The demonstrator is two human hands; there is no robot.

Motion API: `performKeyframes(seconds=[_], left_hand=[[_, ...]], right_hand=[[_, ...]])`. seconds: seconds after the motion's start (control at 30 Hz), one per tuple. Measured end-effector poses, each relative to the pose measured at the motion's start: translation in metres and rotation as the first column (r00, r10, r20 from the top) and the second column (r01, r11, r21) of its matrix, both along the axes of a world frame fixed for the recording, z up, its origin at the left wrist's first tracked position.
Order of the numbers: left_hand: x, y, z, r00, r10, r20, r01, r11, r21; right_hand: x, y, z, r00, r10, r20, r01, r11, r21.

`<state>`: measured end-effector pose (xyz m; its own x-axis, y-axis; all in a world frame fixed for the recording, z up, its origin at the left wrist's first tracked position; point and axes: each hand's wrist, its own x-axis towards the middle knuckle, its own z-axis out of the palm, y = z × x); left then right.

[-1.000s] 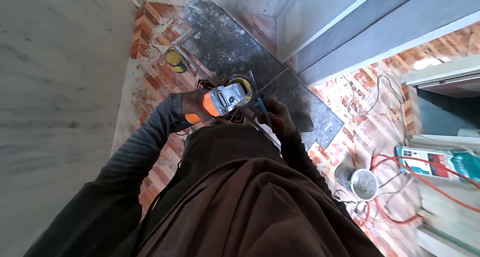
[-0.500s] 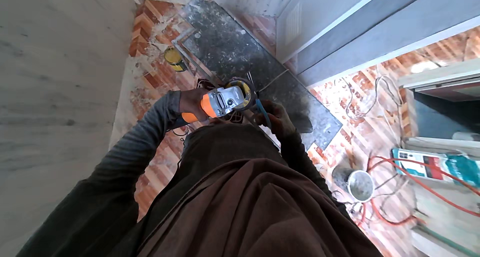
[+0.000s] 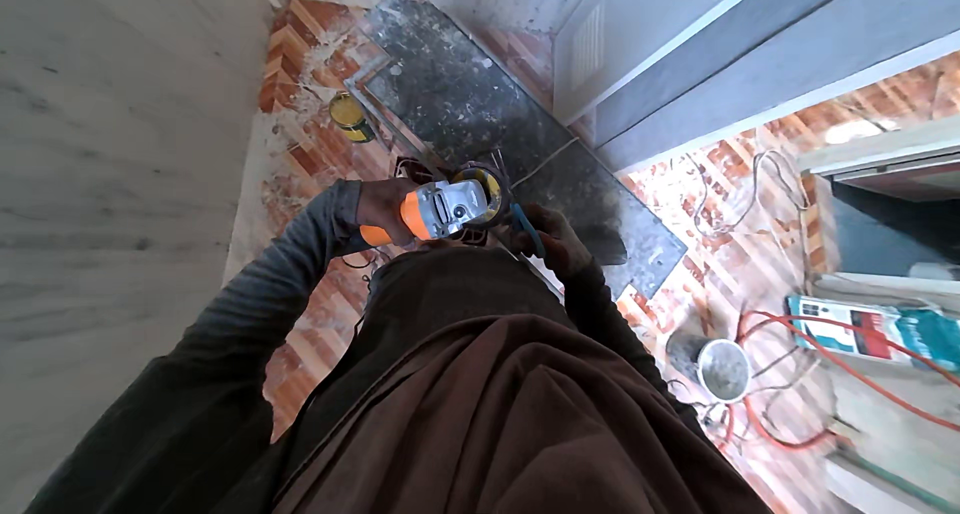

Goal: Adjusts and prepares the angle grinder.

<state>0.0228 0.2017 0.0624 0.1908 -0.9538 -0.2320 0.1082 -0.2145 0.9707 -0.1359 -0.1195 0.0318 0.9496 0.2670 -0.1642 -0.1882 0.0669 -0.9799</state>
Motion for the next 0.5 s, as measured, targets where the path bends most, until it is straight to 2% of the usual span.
performKeyframes(seconds=[0.07, 0.2, 0.37, 0.47, 0.5], left_hand=[[0.001, 0.000, 0.001, 1.000, -0.019, -0.010, 0.018, 1.000, -0.002], [0.001, 0.000, 0.008, 1.000, 0.005, 0.022, -0.007, 0.993, 0.120], [0.006, 0.004, -0.001, 0.999, -0.030, 0.041, 0.025, 0.994, 0.107], [0.005, 0.006, -0.003, 0.998, -0.043, 0.048, 0.038, 0.993, 0.114], [0.005, 0.005, -0.005, 0.996, -0.058, 0.062, 0.050, 0.992, 0.113]], right_hand=[[0.000, 0.001, 0.001, 1.000, -0.020, -0.009, 0.020, 1.000, 0.002], [-0.001, 0.004, 0.002, 0.997, -0.070, -0.030, 0.071, 0.997, 0.032], [-0.005, 0.007, 0.006, 0.993, -0.118, -0.010, 0.118, 0.993, -0.026], [-0.007, 0.004, 0.009, 0.996, -0.084, 0.015, 0.085, 0.992, -0.088], [-0.006, 0.003, 0.007, 0.996, -0.087, 0.026, 0.089, 0.994, -0.065]])
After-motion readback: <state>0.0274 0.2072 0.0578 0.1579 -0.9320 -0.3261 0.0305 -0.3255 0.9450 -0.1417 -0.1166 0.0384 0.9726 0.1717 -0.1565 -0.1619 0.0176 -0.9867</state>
